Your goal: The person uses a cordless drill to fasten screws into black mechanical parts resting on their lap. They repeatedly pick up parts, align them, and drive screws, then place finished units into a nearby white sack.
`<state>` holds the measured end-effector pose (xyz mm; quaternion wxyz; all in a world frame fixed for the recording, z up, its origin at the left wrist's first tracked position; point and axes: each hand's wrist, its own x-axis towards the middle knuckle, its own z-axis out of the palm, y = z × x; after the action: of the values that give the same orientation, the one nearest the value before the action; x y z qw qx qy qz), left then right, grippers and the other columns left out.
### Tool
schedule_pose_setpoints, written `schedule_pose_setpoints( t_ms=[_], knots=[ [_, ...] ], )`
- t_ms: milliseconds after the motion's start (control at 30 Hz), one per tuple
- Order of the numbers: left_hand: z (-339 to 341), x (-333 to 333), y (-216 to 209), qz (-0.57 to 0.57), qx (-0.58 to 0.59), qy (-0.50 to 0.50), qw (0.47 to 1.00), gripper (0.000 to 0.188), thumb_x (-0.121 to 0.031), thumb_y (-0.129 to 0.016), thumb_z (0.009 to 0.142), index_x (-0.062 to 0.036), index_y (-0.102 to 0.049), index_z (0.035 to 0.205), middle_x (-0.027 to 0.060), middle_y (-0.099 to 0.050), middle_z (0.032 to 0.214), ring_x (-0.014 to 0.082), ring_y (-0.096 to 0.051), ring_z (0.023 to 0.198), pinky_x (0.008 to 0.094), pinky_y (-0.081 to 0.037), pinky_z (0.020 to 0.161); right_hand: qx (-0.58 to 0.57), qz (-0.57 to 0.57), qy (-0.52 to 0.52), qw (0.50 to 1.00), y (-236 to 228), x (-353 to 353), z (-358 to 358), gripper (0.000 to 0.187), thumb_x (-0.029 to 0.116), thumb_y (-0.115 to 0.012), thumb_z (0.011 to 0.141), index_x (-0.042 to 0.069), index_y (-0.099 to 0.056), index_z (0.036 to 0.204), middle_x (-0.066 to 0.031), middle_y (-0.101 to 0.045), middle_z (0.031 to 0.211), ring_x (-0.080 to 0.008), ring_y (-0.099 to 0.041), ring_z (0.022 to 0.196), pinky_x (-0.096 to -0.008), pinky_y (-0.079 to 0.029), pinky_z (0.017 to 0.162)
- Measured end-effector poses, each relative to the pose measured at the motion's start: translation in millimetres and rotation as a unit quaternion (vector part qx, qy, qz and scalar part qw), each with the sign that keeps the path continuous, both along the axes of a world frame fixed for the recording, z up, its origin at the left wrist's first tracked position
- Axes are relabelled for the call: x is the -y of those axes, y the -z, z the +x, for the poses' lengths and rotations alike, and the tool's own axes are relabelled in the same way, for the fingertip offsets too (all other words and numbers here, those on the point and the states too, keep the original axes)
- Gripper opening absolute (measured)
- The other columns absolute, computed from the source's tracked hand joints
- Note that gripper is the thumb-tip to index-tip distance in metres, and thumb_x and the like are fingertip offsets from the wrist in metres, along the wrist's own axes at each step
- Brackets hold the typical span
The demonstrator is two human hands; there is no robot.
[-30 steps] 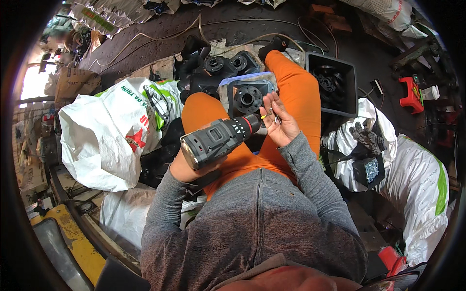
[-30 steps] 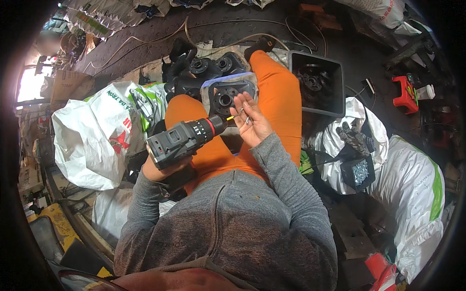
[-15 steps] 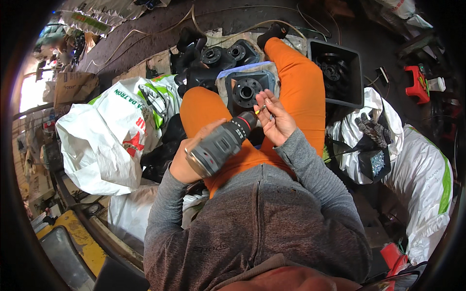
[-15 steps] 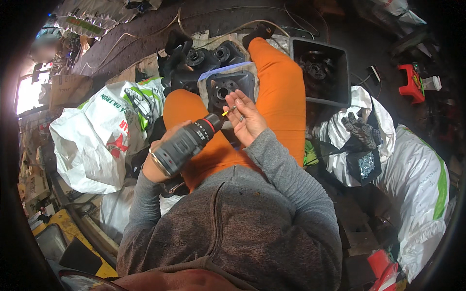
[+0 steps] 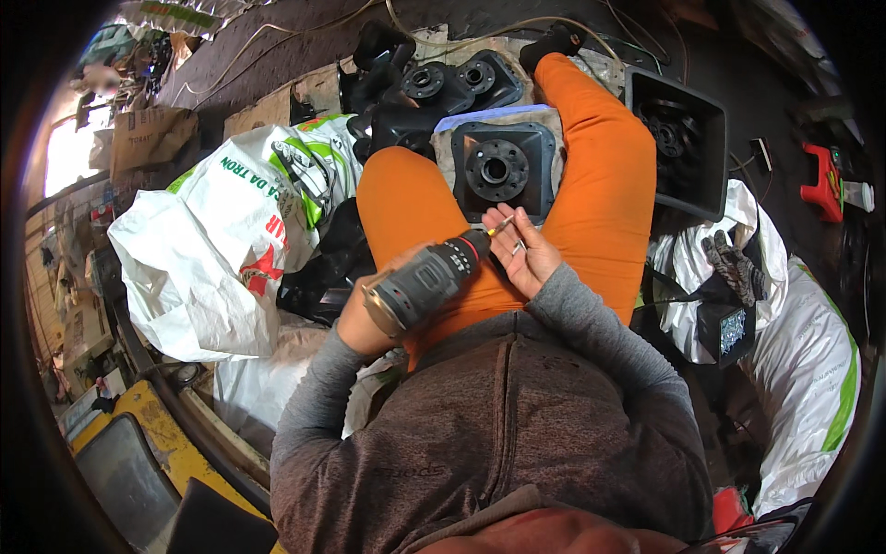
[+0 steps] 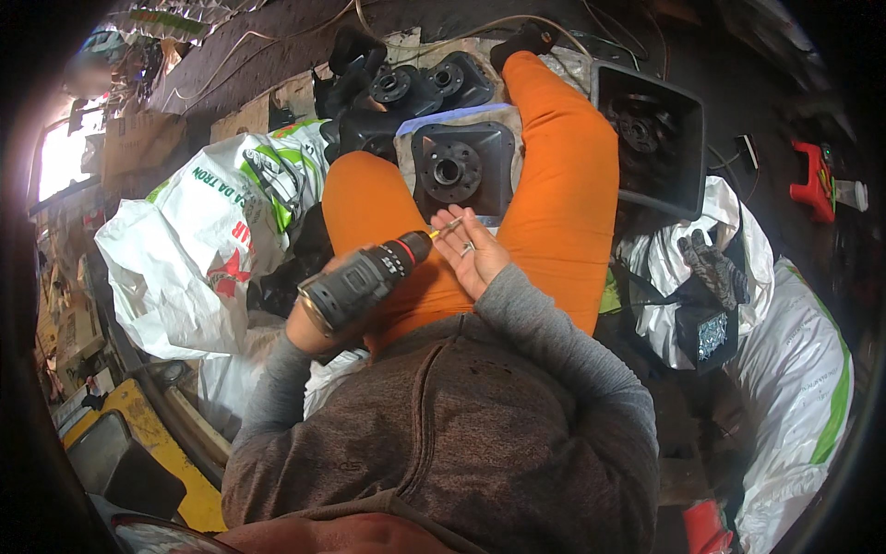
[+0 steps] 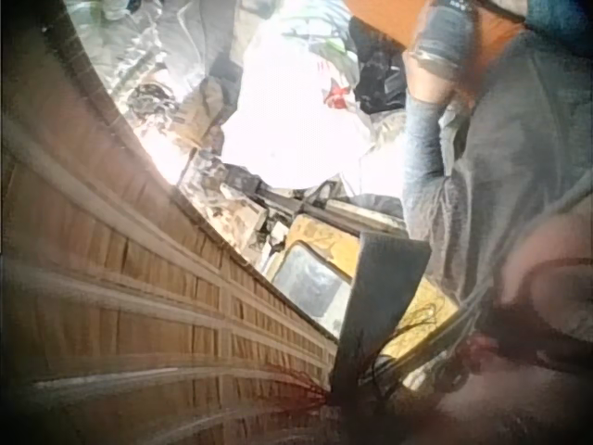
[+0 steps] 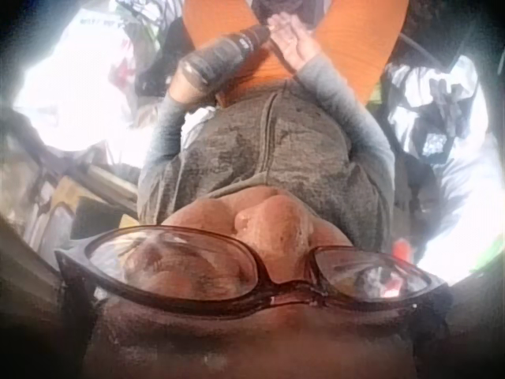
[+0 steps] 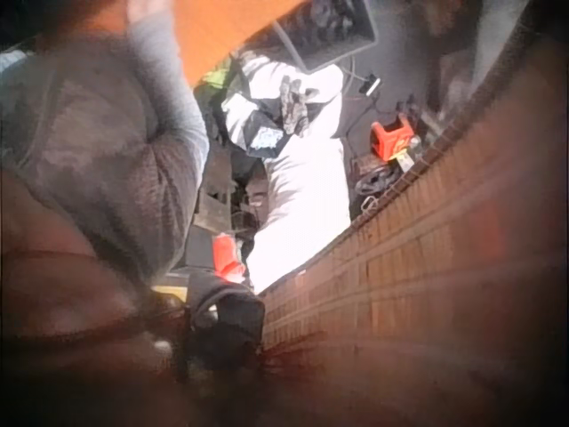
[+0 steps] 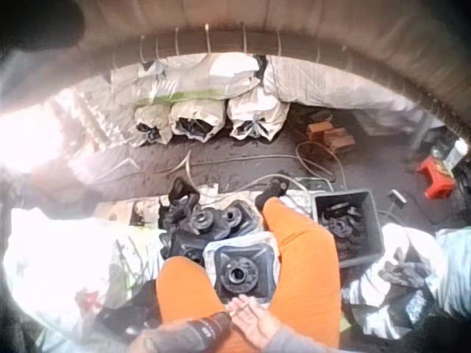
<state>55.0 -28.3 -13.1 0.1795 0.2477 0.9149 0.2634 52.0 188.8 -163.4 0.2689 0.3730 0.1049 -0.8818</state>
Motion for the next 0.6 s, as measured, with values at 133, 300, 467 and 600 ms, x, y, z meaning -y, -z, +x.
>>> schedule_pose_setpoints(
  t_ms=[133, 300, 467, 600],
  knots=[
    [-32.7, 16.3, -9.8, 0.008, 0.062, -0.040, 0.997, 0.045, -0.013, -0.072, 0.074, -0.0045, -0.060, 0.116, 0.0152, -0.062, 0.116, 0.0291, -0.062, 0.105, 0.0360, -0.048, 0.093, 0.032, 0.076, -0.041, 0.996, 23.3, -1.6, 3.0, 0.025, 0.027, -0.060, 0.094, 0.009, -0.057, 0.112, 0.0037, -0.053, 0.078, -0.0065, -0.052, 0.067, -0.0202, -0.045, 0.057],
    [-62.6, 9.0, -19.1, -0.026, 0.104, -0.092, 0.990, 0.039, -0.016, -0.073, 0.074, -0.0016, -0.062, 0.108, 0.0162, -0.066, 0.102, 0.0311, -0.065, 0.093, 0.0362, -0.051, 0.083, 0.038, 0.211, -0.084, 0.973, 23.7, 12.4, -27.1, 0.022, 0.030, -0.066, 0.090, 0.014, -0.057, 0.102, 0.0091, -0.033, 0.060, -0.0028, -0.032, 0.048, -0.0183, -0.030, 0.043],
    [-84.4, 5.6, 0.1, 0.002, 0.147, -0.083, 0.986, 0.038, -0.019, -0.075, 0.073, -0.0011, -0.062, 0.104, 0.0155, -0.067, 0.093, 0.0315, -0.066, 0.083, 0.0366, -0.053, 0.076, -0.016, 0.211, -0.091, 0.973, 38.0, 11.3, -27.0, 0.040, 0.033, -0.064, 0.091, 0.002, -0.052, 0.113, 0.0065, -0.040, 0.069, -0.0020, -0.030, 0.046, -0.0192, -0.030, 0.042],
    [-100.7, -1.4, 6.0, -0.076, 0.150, -0.026, 0.985, 0.036, -0.021, -0.074, 0.072, -0.0027, -0.062, 0.101, 0.0164, -0.067, 0.091, 0.0320, -0.066, 0.083, 0.0378, -0.053, 0.074, -0.012, 0.217, -0.083, 0.973, 40.5, 13.1, -31.2, 0.024, 0.032, -0.061, 0.094, 0.009, -0.055, 0.098, 0.0088, -0.034, 0.061, -0.0023, -0.028, 0.043, -0.0194, -0.028, 0.039]
  ],
)
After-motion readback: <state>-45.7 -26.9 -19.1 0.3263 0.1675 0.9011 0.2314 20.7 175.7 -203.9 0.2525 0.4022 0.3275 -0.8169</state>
